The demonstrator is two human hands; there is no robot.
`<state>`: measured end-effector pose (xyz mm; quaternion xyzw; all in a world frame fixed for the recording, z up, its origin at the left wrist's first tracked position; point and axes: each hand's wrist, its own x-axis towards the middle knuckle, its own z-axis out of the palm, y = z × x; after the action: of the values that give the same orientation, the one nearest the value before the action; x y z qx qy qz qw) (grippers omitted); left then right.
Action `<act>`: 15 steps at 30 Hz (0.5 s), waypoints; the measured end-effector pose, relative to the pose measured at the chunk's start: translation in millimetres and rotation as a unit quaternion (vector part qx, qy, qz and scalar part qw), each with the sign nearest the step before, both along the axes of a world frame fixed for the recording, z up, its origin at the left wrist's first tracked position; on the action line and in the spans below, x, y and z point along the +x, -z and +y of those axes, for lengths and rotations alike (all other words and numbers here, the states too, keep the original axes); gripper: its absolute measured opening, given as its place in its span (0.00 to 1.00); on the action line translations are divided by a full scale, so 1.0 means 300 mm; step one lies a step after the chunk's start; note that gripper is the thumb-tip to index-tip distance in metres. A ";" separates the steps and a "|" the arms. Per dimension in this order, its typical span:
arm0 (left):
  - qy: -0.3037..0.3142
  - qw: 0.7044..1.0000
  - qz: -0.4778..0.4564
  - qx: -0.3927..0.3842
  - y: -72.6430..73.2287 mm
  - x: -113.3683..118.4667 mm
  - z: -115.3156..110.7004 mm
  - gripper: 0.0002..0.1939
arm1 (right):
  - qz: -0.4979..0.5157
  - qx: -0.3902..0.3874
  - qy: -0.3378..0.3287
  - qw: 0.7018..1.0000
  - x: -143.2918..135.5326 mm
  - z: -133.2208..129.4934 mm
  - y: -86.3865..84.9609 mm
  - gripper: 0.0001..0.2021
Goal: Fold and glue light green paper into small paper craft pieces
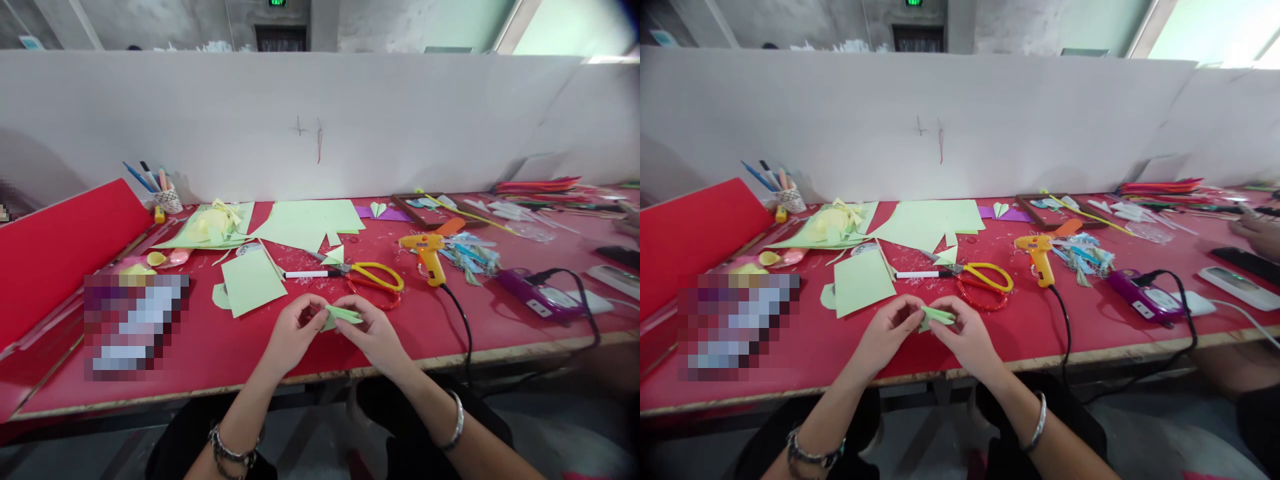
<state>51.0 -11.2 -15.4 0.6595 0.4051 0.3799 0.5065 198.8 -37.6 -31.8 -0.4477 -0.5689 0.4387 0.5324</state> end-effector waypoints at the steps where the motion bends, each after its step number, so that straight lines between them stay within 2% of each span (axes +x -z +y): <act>1: 0.007 1.000 -0.011 -0.005 0.001 0.000 0.000 0.07 | 0.013 -0.014 -0.014 1.000 0.001 0.001 -0.002 0.06; 3: 0.013 1.000 -0.024 0.001 0.001 0.000 0.002 0.05 | 0.032 -0.018 -0.027 0.999 0.001 0.003 -0.003 0.05; 9: -0.008 0.994 0.024 0.106 -0.011 -0.013 0.003 0.02 | 0.000 0.094 0.021 0.995 0.003 0.003 0.011 0.04; 15: 0.003 0.995 0.064 0.073 -0.012 -0.026 -0.011 0.06 | -0.089 0.117 0.072 0.986 0.008 -0.003 0.013 0.06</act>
<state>43.2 -14.6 -11.8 0.7191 0.4059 0.3638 0.4310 201.2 -38.5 -35.6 -0.4589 -0.6282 0.2879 0.5584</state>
